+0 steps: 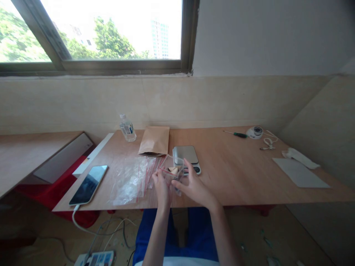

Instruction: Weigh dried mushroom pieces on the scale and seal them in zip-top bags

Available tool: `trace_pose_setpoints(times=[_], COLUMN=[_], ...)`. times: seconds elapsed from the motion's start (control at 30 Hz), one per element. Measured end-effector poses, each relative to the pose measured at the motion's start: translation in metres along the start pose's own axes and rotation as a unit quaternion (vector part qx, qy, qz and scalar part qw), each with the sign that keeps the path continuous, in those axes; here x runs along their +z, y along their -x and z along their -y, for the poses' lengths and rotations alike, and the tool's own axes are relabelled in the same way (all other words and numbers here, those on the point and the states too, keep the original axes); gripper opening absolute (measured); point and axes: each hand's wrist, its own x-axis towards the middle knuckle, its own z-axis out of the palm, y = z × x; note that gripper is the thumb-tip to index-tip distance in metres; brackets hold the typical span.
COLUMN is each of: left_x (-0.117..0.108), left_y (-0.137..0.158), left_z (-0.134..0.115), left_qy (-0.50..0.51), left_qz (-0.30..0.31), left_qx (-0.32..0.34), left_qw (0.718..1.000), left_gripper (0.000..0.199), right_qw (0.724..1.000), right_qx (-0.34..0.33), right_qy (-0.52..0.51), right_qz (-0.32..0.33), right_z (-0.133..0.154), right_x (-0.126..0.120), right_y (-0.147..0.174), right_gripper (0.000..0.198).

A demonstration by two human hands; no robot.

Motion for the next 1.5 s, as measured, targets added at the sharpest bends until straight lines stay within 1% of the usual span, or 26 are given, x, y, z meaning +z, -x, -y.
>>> trace_pose_setpoints(times=[0.03,0.07,0.1,0.17,0.23,0.27,0.37,0.4,0.43,0.47,0.53,0.57,0.63,0.73,0.77,0.8,0.9,0.93,1.0,1.1,1.17,1.27,1.37,1.43,1.5], left_x=[0.002,0.004,0.005,0.005,0.002,0.0,-0.009,-0.011,-0.013,-0.014,-0.015,-0.013,-0.009,0.0,0.002,0.003,0.004,0.004,0.003,0.002,0.0,-0.004,-0.008,-0.01,-0.011], left_y=[0.004,0.008,0.011,0.014,0.012,0.009,-0.003,-0.007,-0.01,-0.012,-0.013,-0.011,-0.005,0.004,0.006,0.007,0.004,0.003,0.002,0.001,-0.002,-0.011,-0.022,-0.026,-0.029], left_z=[-0.001,-0.001,-0.002,-0.004,-0.006,-0.008,-0.01,-0.01,-0.009,-0.007,-0.004,-0.002,0.002,0.005,0.006,0.008,0.011,0.011,0.012,0.012,0.015,0.026,0.04,0.047,0.052], left_qy=[0.006,0.016,0.027,0.037,0.003,-0.028,-0.118,-0.135,-0.141,-0.137,-0.111,-0.098,-0.091,-0.127,-0.136,-0.134,-0.094,-0.082,-0.074,-0.094,-0.117,-0.146,-0.165,-0.171,-0.17], left_qz=[0.0,0.008,0.023,0.068,0.093,0.087,0.049,0.057,0.083,0.121,0.191,0.212,0.235,0.276,0.271,0.248,0.144,0.124,0.109,0.116,0.141,0.174,0.184,0.189,0.194], left_qx=[-0.015,-0.026,-0.03,-0.015,0.024,0.054,0.154,0.166,0.162,0.143,0.098,0.088,0.097,0.127,0.138,0.147,0.141,0.131,0.122,0.136,0.133,0.115,0.11,0.107,0.097], left_qw=[1.0,1.0,0.999,0.997,0.995,0.994,0.98,0.975,0.973,0.973,0.97,0.968,0.963,0.944,0.943,0.948,0.975,0.98,0.984,0.979,0.974,0.967,0.963,0.961,0.961], left_gripper=[0.017,0.018,0.019,0.024,0.028,0.029,0.032,0.035,0.037,0.035,0.029,0.028,0.026,0.027,0.027,0.027,0.032,0.033,0.035,0.036,0.038,0.038,0.038,0.038,0.039], right_qw=[1.0,0.998,0.995,0.989,0.984,0.982,0.973,0.969,0.966,0.964,0.965,0.968,0.977,0.989,0.989,0.989,0.981,0.978,0.975,0.972,0.97,0.964,0.956,0.954,0.955], right_qx=[0.002,-0.001,-0.008,-0.024,-0.039,-0.043,-0.028,-0.019,-0.011,-0.005,-0.002,-0.005,-0.017,-0.037,-0.041,-0.043,-0.035,-0.031,-0.024,-0.017,-0.003,0.035,0.052,0.057,0.067], right_qy=[-0.026,-0.054,-0.08,-0.122,-0.147,-0.157,-0.203,-0.22,-0.234,-0.242,-0.243,-0.234,-0.193,-0.12,-0.105,-0.096,-0.078,-0.072,-0.066,-0.079,-0.094,-0.103,-0.103,-0.115,-0.134], right_qz=[-0.014,-0.033,-0.053,-0.084,-0.094,-0.096,-0.106,-0.108,-0.11,-0.11,-0.102,-0.096,-0.083,-0.084,-0.091,-0.106,-0.174,-0.193,-0.213,-0.222,-0.222,-0.243,-0.269,-0.27,-0.256], right_z=[-0.006,-0.011,-0.015,-0.018,-0.016,-0.015,-0.014,-0.015,-0.017,-0.02,-0.024,-0.026,-0.028,-0.029,-0.029,-0.029,-0.029,-0.029,-0.029,-0.035,-0.048,-0.075,-0.1,-0.11,-0.114], right_x=[0.008,0.014,0.019,0.021,0.014,0.009,-0.007,-0.011,-0.014,-0.016,-0.018,-0.018,-0.016,-0.014,-0.014,-0.015,-0.02,-0.022,-0.025,-0.027,-0.028,-0.031,-0.031,-0.03,-0.03], right_y=[0.001,0.001,-0.001,-0.008,-0.013,-0.014,-0.012,-0.011,-0.01,-0.009,-0.008,-0.008,-0.009,-0.008,-0.008,-0.007,-0.005,-0.004,-0.004,-0.006,-0.006,-0.004,-0.002,-0.001,0.0], right_gripper=[0.09,0.089,0.083,0.064,0.047,0.043,0.044,0.046,0.047,0.048,0.048,0.048,0.048,0.049,0.049,0.049,0.049,0.05,0.051,0.048,0.045,0.043,0.044,0.045,0.046])
